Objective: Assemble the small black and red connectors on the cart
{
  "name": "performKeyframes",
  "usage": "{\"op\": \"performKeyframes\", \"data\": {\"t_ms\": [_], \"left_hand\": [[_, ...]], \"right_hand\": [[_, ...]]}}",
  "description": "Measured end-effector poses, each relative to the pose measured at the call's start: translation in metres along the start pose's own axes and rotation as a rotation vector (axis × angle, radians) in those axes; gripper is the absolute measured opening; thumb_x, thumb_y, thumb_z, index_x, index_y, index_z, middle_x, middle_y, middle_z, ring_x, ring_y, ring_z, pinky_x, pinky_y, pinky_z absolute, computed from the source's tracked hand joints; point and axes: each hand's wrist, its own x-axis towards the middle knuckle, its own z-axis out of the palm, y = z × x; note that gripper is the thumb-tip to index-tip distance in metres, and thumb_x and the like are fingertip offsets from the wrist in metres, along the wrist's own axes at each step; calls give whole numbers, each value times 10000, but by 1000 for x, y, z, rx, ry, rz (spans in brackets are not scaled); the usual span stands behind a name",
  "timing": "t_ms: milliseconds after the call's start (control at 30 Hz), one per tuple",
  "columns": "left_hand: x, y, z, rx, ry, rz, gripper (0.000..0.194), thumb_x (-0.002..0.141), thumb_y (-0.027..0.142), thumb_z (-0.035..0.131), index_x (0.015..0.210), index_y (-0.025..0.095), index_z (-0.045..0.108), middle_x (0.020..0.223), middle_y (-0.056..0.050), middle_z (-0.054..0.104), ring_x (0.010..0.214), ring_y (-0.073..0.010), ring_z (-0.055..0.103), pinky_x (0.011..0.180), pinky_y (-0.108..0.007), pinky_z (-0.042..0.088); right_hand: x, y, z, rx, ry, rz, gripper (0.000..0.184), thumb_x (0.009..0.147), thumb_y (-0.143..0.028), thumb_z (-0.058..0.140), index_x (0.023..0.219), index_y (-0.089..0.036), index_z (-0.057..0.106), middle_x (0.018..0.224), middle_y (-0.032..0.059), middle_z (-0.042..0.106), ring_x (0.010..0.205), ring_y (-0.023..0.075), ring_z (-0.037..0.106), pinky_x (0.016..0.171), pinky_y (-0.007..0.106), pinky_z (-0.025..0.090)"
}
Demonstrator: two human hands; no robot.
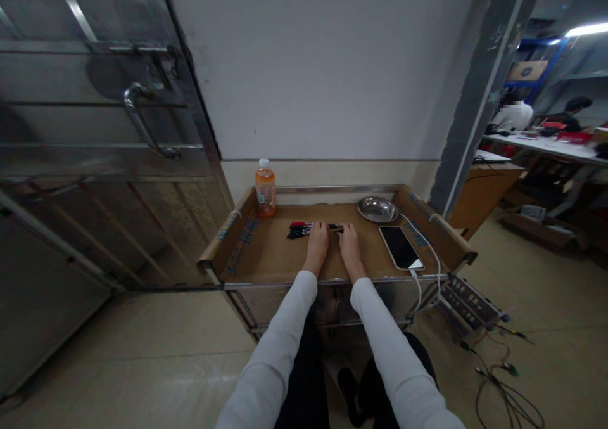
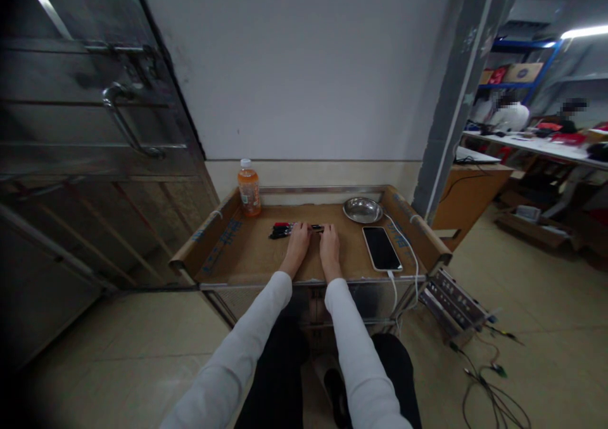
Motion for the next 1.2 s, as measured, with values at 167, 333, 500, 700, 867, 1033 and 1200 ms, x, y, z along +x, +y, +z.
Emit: {"op": "performKeyframes", "data": {"t_ms": [167,333,500,700,867,1033,1200], "left_hand": [[-1,3,-2,23,-9,22,109,897,130,435,909,135,543,969,-116,570,965,-223,541,925,-397,410],[-2,5,-4,69,-12,7,112,889,145,455,926,137,560,998,-128,578,994,-241,537,923,-398,414],[-4,8,-10,136,39,-61,182,886,115,392,928,131,568,1000,-140,586,990,-251,541,873,-386,438],[-11,10,-17,189,242,-324,229,867,109,347,971,87,550,1028,-197,574,1013,-287,535,853,-414,439],[-13,11,-18,196,197,-333,252,862,106,330,992,57,541,1037,-229,568,1019,-313,528,861,-447,429],[-13,10,-19,214,148,-256,273,881,85,293,996,82,541,998,-197,592,995,-285,544,858,-427,434],[-8,8,-12,72,75,-100,195,890,98,369,1005,131,524,970,-147,619,963,-249,584,877,-398,443]], "right_hand": [[1,-4,-3,-93,-20,-22,236,857,-91,402,952,-131,614,999,111,598,914,181,541,843,288,416],[0,-11,-8,-311,-36,-49,242,871,-101,403,921,-129,637,981,132,592,942,209,515,859,311,388],[-2,-16,-9,-372,-59,-34,258,867,-102,411,960,-132,650,1002,141,595,949,219,509,852,317,374],[-2,-22,-13,-376,-80,-21,306,866,-99,424,1073,-152,644,1047,142,584,970,222,511,850,323,367],[-3,-24,-14,-396,-84,10,306,888,-127,413,1072,-155,655,1050,151,586,982,227,516,852,330,367],[-3,-21,-11,-389,-73,17,312,875,-117,419,1096,-146,637,1056,152,589,995,226,515,865,332,368],[-1,-17,-8,-338,-123,-122,350,842,-96,450,1155,-169,589,1097,118,585,1021,212,506,895,313,370]]}}
